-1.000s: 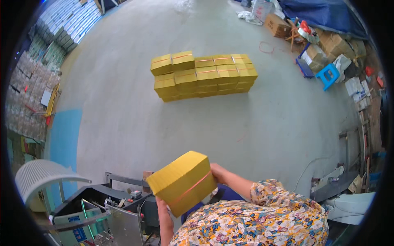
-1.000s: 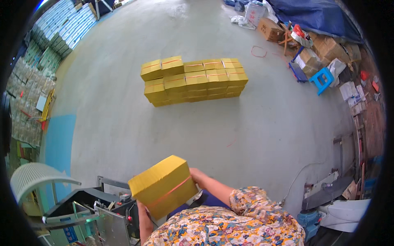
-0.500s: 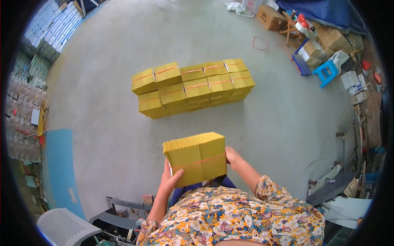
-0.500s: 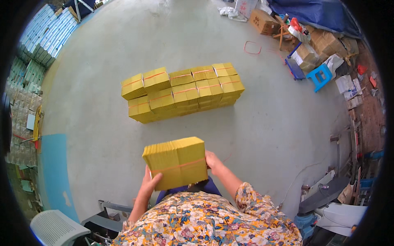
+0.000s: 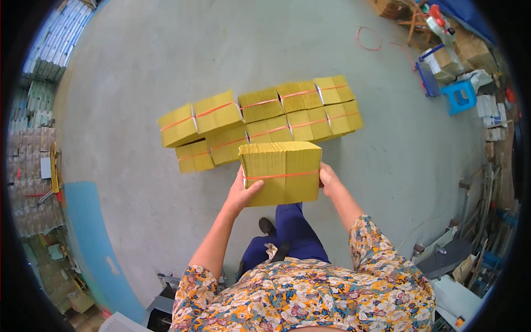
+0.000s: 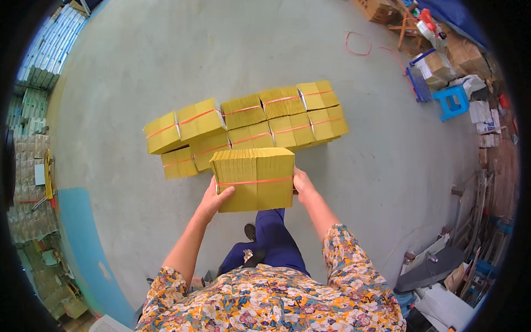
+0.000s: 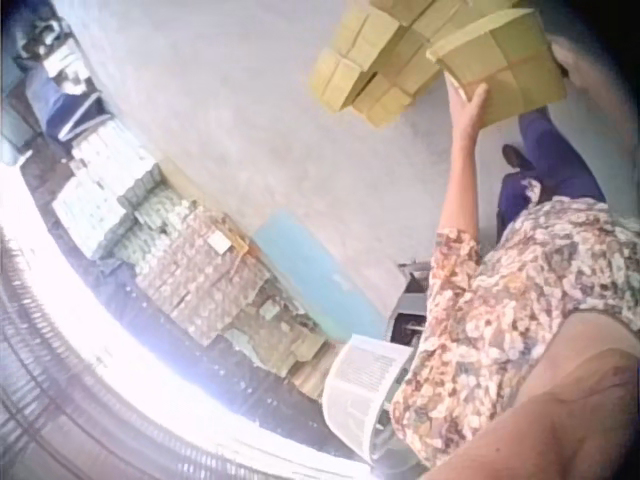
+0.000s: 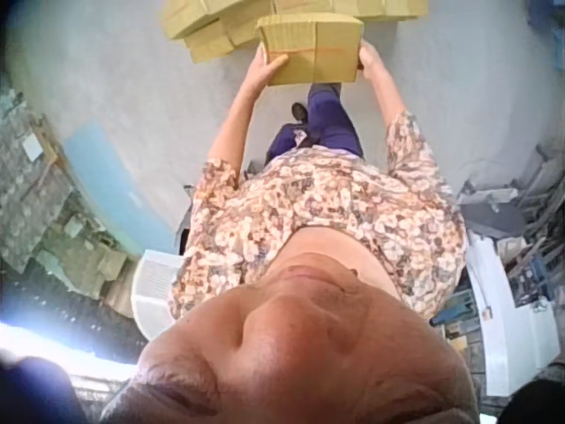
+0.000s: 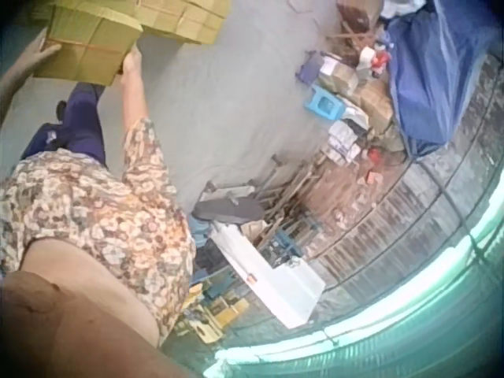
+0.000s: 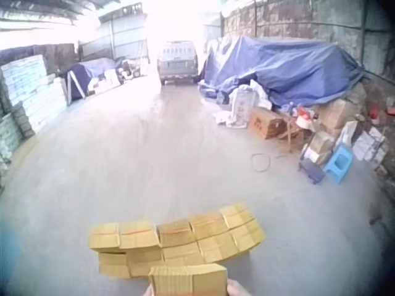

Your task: Weighing bundles of yellow paper products, inserting protective sheets, and passing them through a strapping/packaging machine.

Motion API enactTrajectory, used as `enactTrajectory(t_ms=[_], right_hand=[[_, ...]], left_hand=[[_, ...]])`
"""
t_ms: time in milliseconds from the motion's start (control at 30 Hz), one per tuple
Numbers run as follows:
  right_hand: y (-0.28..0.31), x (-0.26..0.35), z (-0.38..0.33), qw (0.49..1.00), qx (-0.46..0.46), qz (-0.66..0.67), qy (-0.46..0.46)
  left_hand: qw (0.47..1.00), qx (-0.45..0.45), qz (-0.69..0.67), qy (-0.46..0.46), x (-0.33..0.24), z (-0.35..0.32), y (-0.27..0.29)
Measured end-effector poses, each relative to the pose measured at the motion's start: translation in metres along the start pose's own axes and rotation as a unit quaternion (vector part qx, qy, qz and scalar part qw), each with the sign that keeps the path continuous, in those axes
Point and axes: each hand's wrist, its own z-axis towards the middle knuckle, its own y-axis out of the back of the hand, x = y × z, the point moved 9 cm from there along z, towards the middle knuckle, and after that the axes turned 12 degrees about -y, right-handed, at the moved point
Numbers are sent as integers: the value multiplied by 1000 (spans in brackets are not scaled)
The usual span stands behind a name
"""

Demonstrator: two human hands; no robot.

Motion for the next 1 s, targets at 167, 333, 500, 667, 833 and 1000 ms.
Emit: enactTrajectory(t_ms=[167,333,500,667,833,1000], right_hand=[[2,80,97,998,-12,-28,-60],[-10,149,179,996,-5,-65,-60],[-20,196,242,993,-41,-72,-87],[-27,208,288,992,-22,-63,-110],[-27,210,348,993,-70,-79,-54],[-25,212,367,981,-129,-144,-8]], left_hand=[[994,-36,-49,92,36,104,12],[991,-89,-37,93,71,193,30],[982,-120,-48,136,95,261,41],[981,-145,-30,123,125,304,48],[972,-174,119,107,162,331,59],[970,-186,91,129,175,331,60]])
